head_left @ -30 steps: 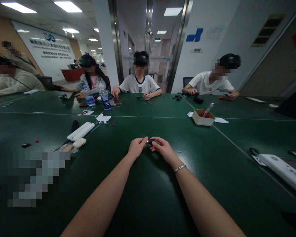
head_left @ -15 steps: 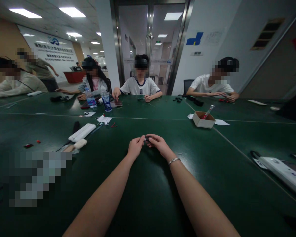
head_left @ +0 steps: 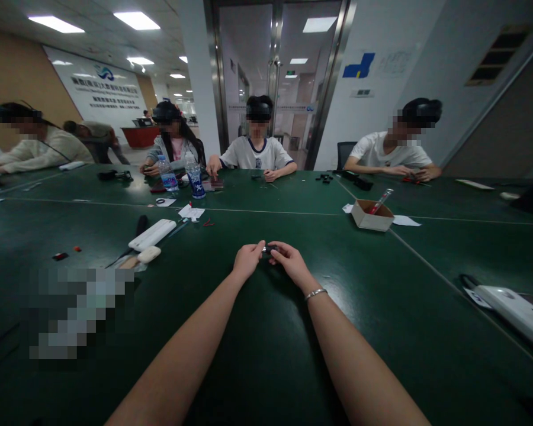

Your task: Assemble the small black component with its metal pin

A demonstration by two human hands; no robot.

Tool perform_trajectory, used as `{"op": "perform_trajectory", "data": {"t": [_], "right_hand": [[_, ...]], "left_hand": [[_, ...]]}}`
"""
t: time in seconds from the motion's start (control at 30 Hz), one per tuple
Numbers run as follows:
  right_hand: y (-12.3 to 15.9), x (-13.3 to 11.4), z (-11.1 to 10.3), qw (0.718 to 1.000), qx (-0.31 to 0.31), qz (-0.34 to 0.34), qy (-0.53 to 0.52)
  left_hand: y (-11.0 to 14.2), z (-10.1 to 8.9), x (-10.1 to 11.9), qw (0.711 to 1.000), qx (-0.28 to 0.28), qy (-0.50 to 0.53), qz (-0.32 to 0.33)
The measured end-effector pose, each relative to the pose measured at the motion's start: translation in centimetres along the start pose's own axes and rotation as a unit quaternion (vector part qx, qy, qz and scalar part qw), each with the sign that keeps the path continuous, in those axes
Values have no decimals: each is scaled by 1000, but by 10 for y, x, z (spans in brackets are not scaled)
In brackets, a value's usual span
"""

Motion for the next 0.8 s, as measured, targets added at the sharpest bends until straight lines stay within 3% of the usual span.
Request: {"op": "perform_trajectory", "data": {"t": [0.2, 0.37, 0.5, 0.6, 0.67, 0.73, 0.8], "right_hand": [[-1, 3, -3, 1000, 13, 9, -12], [-1, 5, -8, 999, 22, 4, -28], [1, 8, -10, 997, 26, 13, -71], [3, 10, -13, 992, 42, 32, -118], [4, 10, -14, 988, 49, 45, -142], [5, 10, -15, 984, 50, 56, -159], [6, 9, -15, 982, 50, 59, -170]], "left_hand": [[10, 0, 9, 998, 0, 26, 58], [14, 11, 22, 989, -62, 83, 107], [25, 7, 22, 991, -54, 74, 98], [49, -16, 16, 997, -40, -4, 64], [73, -43, 19, 993, -43, -85, 71], [98, -82, 21, 981, -17, -175, 78], [125, -133, 21, 966, 47, -243, 74]]}}
Point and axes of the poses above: each hand's wrist, its own y-axis away from the middle knuckle, its own z-axis out of the palm, x = y × z, the point moved 10 cm from there along -y, towards the middle knuckle, and after that the axes turned 5 degrees about -x, right-handed, at the moved point
